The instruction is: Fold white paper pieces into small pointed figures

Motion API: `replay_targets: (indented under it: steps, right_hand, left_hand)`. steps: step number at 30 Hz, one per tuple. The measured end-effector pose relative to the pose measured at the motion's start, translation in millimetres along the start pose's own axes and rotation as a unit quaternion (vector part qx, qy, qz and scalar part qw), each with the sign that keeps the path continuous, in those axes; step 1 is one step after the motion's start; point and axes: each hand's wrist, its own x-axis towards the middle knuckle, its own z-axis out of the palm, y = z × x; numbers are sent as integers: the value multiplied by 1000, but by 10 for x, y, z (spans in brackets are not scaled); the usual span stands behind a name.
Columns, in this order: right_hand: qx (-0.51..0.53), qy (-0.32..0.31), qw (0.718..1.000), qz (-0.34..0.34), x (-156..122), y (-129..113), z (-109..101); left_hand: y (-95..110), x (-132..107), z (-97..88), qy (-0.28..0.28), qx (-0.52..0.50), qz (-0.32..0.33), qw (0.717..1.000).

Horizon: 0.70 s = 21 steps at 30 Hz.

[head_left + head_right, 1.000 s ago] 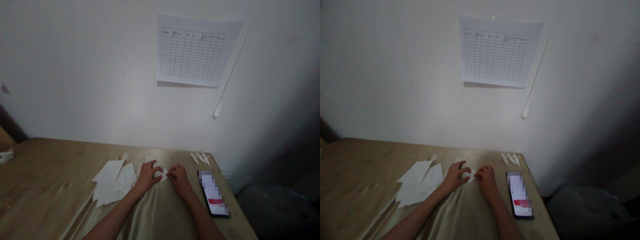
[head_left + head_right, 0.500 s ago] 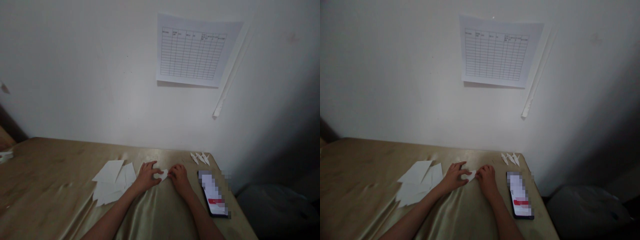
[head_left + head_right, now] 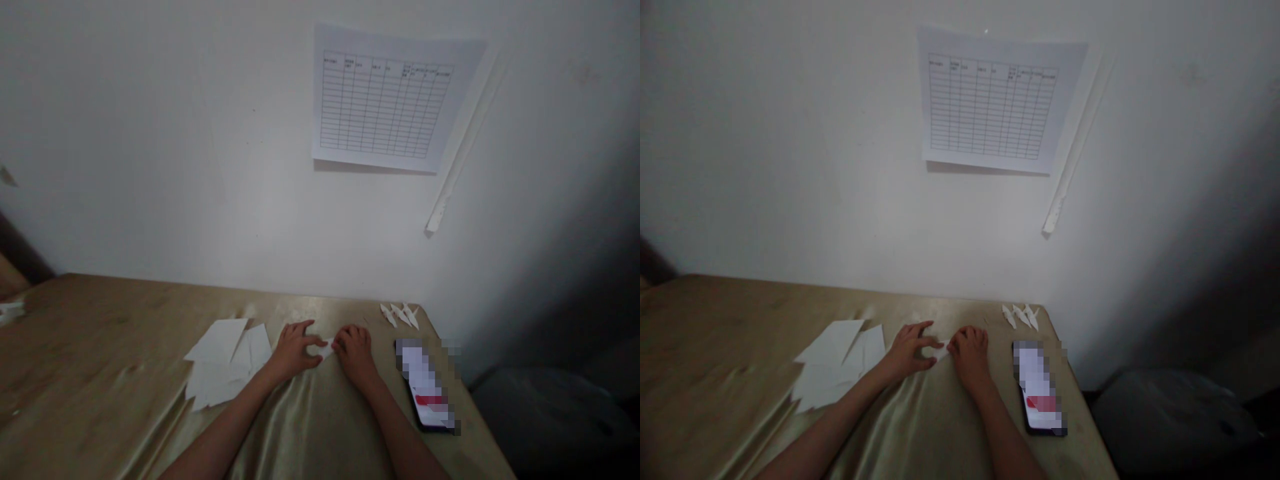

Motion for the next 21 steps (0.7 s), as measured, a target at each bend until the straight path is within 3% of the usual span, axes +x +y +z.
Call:
replay_targets:
  steps: [21]
  right_hand:
    - [56, 15, 998, 26, -25, -13, 2]
  left_hand:
    - [87, -6, -38, -3, -11, -42, 999]
